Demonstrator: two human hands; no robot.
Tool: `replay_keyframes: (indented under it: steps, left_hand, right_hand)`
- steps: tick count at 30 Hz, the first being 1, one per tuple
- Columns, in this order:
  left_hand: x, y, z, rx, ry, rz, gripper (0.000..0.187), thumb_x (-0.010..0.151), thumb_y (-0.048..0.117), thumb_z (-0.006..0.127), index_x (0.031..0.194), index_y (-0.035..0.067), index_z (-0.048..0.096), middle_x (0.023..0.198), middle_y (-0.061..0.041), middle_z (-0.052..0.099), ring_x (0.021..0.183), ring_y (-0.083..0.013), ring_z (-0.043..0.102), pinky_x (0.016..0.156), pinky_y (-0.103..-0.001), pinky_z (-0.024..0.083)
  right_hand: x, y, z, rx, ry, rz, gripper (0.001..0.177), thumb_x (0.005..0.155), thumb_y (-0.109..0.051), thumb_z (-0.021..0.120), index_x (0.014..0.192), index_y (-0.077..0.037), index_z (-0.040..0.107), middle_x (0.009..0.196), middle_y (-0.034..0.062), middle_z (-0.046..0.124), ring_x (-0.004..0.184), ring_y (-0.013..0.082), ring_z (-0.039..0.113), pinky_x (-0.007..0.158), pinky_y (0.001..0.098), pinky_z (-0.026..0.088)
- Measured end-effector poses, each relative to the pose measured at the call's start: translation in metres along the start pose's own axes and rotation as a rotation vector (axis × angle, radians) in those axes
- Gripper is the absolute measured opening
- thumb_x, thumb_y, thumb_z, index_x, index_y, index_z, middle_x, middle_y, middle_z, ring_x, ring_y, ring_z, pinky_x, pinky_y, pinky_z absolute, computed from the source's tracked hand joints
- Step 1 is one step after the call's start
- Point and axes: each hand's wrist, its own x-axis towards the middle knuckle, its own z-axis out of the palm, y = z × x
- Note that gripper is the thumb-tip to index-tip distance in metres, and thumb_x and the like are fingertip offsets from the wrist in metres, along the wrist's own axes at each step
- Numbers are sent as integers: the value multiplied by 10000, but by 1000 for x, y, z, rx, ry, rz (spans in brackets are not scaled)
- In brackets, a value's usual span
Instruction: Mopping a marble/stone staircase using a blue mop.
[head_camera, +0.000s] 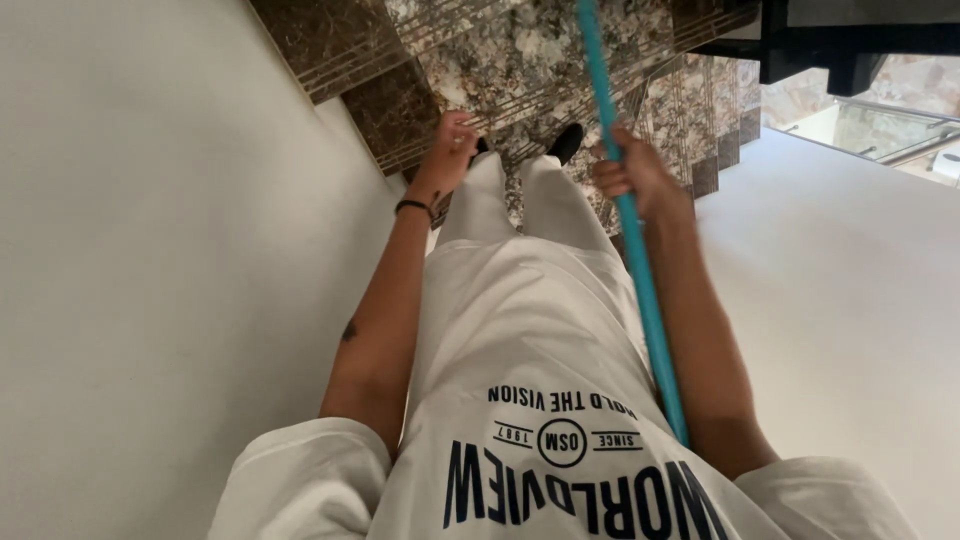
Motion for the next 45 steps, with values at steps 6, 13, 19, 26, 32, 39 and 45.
replay_keyframes:
  steps: [6,13,19,26,32,39,45]
  left_hand:
    - [-21,-66,-34,88,234,5,398,1138,357,487,1414,74,445,1273,-138,585,1113,-283,656,980,-423,554]
    - [-26,-61,-36,316,486,37,381,1050,306,575,1336,60,516,1304,-157,531,1202,-337,552,989,-472,482]
    - [23,-28,29,432,141,66,351,1010,422,650,1218,141,683,1348,-130,558,1372,-348,430,1192,-541,309]
    - [105,36,140,380,-128,305,383,1060,435,582,1349,186,612,1615,-90,343,1559,-389,114,1245,-559,176]
    - [65,70,159,214,-147,304,424,1096,355,540,1477,172,509,1590,-82,353,1504,-332,331,1200,-510,363]
    - [46,-14,141,132,-97,73,449,1071,300,548,1478,125,474,1555,-100,417,1425,-294,443,1109,-449,450]
    - [73,-53,127,124,53,-217,441,1056,339,524,1430,109,485,1405,-114,576,1229,-270,628,999,-417,544]
  right_hand:
    - [4,71,102,-332,-67,159,460,1084,-487,328,1030,-79,533,588,-64,331,424,73,264,360,248,265]
    - [22,131,121,-550,-229,304,440,1060,-468,446,971,-40,491,628,24,430,411,117,341,356,295,319]
    - [1,106,84,-347,-201,273,375,1068,-440,445,973,-83,514,622,-7,433,426,87,338,367,269,297]
    - [-10,58,-20,109,-45,7,319,1120,-389,475,1004,-93,505,651,-52,391,463,40,303,369,215,230]
    - [-14,36,-112,180,35,48,378,1098,-472,416,964,-123,470,593,-55,339,418,28,277,329,193,207]
    - [25,39,-140,237,-79,82,389,1115,-418,384,935,-94,501,590,-52,316,432,40,278,343,201,213]
    - [87,29,-159,-40,97,110,454,1097,-483,358,871,-102,460,585,-56,292,419,52,247,331,229,199]
